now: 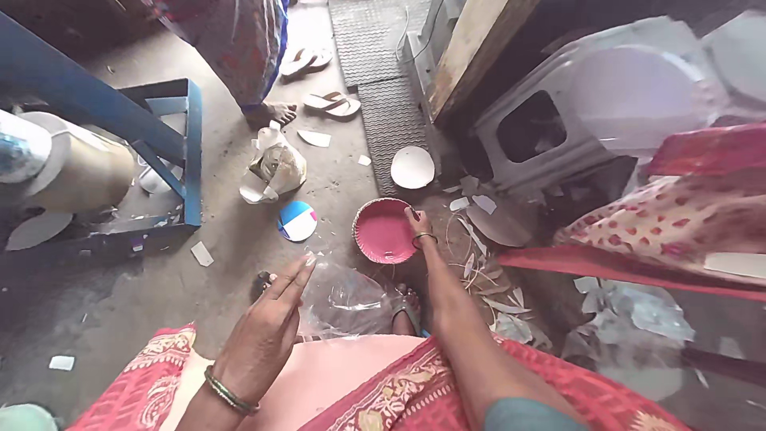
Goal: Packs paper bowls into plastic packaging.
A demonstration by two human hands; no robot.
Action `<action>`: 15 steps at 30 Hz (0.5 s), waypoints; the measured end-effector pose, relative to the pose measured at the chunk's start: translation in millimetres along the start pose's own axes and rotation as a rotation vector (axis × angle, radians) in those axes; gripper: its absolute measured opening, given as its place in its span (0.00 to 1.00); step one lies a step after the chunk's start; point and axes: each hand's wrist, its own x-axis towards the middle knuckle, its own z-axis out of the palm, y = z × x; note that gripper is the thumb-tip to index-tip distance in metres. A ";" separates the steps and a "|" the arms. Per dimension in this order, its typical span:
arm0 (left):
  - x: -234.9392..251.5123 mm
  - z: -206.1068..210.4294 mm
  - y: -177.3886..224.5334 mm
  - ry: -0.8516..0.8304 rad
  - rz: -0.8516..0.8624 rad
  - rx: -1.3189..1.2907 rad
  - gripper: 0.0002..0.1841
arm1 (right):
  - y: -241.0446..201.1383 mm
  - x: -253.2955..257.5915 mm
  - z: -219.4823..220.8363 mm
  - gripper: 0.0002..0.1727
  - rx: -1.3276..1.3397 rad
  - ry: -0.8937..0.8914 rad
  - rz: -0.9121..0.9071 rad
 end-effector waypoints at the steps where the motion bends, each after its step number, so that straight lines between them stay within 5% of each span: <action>1: 0.6 0.1 -0.3 0.000 0.005 0.001 0.28 | 1.6 -0.3 -1.0 0.39 -0.015 0.012 -0.020; 8: 1.1 -2.0 2.8 -0.023 0.014 0.009 0.29 | -13.7 -22.4 -3.9 0.18 -0.302 0.255 -0.227; 15: -0.6 -1.5 3.7 -0.041 0.014 0.030 0.30 | -21.1 -29.2 -9.9 0.12 -0.222 0.288 -0.197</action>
